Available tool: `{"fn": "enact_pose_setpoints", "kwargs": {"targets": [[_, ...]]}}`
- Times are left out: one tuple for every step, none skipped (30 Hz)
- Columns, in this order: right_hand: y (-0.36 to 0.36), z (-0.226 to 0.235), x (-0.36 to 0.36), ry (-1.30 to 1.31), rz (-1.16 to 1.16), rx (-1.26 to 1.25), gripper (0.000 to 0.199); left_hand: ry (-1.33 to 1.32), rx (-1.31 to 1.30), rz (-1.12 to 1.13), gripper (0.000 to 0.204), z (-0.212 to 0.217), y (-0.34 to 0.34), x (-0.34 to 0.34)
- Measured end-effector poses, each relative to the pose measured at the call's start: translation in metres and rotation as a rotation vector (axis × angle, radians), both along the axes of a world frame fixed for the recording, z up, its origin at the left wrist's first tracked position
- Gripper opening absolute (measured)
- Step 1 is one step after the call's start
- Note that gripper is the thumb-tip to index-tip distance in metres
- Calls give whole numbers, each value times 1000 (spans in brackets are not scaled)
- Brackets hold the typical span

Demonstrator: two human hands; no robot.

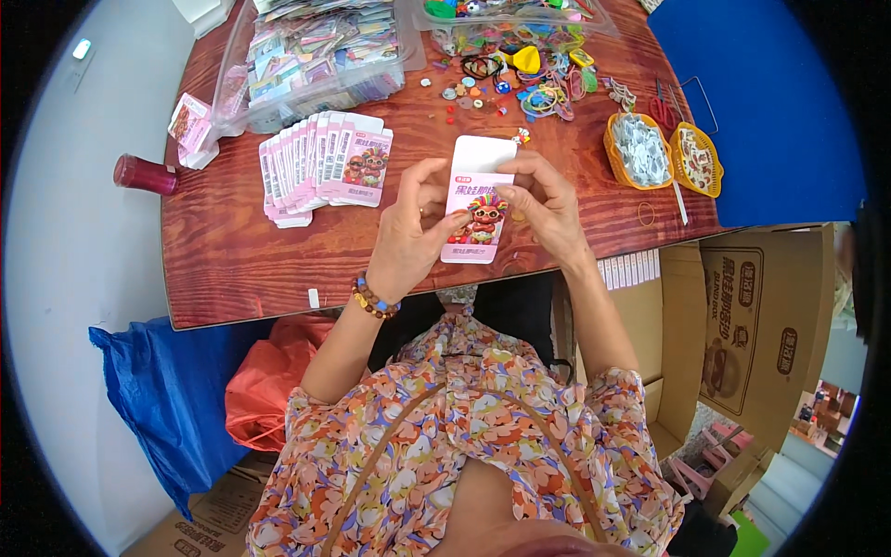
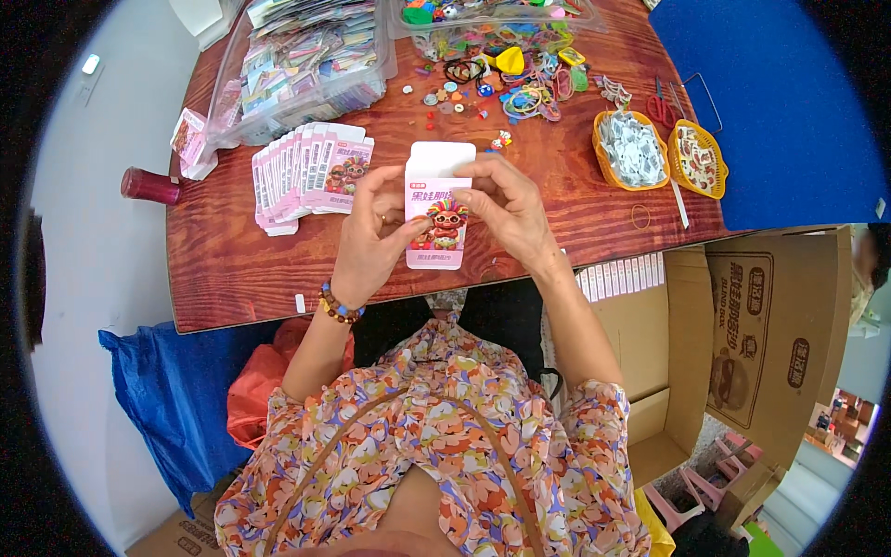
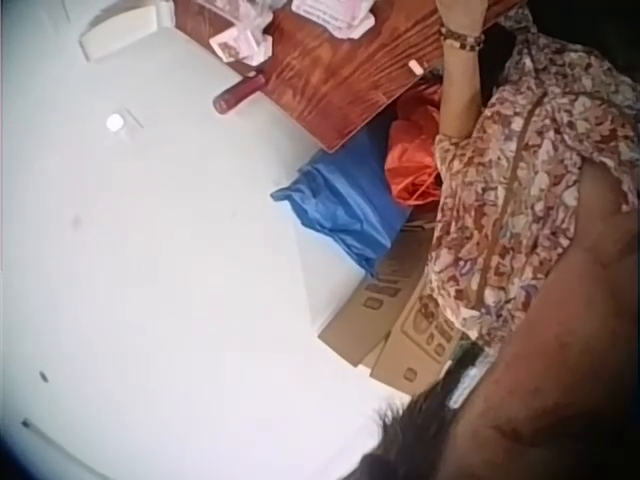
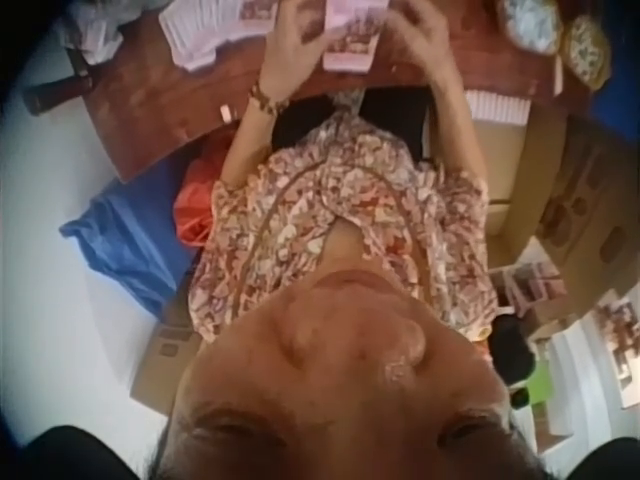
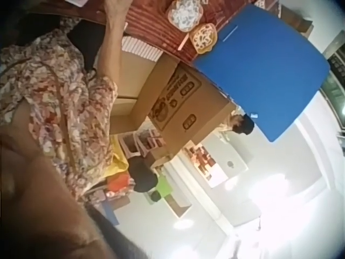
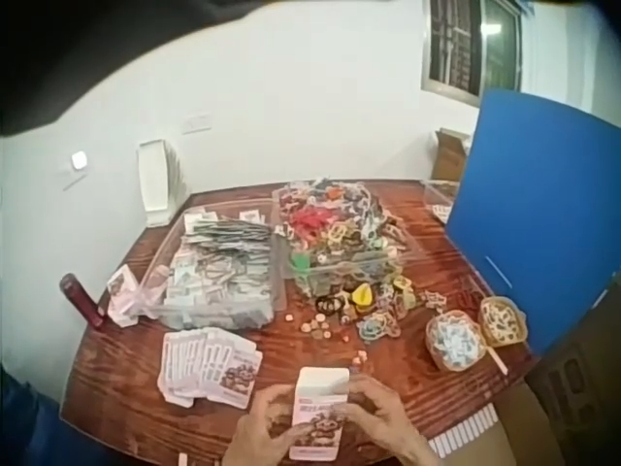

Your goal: Packaging small toys and trinkets into individual pink bags.

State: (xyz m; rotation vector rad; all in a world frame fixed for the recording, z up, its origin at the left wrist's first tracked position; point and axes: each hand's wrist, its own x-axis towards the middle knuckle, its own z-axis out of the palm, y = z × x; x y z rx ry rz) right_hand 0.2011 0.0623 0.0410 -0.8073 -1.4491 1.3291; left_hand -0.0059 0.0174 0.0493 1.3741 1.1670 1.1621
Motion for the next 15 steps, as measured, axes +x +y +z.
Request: {"fn": "enact_pose_setpoints", "kwargs": {"targets": [[3,4,3,-92,1,84,17,27,42,-36,61,0,1,-1],[4,6,4,-184,3,168,12,28,39,-36,61,2,1,-2],[4,6,5,-184,1,166,12,39,50,-52,60,3,2,-2],[4,6,5,-174,15,146,9,50,61,-68,58,4,3,-2],[5,6,5,-164,29,125,8,49,60,-69,58,7,5,-2],[4,7,6,-165,31,120,8,75,55,-88,58,9,5,-1],[4,9,6,-205,21,144,8,102,51,-106,57,10,5,-1],[5,11,6,-246,11,168,7,102,48,-105,57,9,3,0],[6,12,5,-244,13,167,7,56,52,-84,57,6,2,2],[7,14,5,-264,8,191,7,11,57,-64,57,3,1,2],[7,15,5,-283,4,216,7,13,58,-62,57,-3,-1,1],[9,13,5,-280,2,223,7,98,149,-79,55,-9,1,-1],[8,8,7,-249,43,177,6,184,241,-94,53,-11,4,-4],[10,5,9,-219,85,132,6,187,247,-94,53,-13,7,-8],[10,4,12,-282,114,149,5,136,130,-134,51,-11,6,-9]]}}
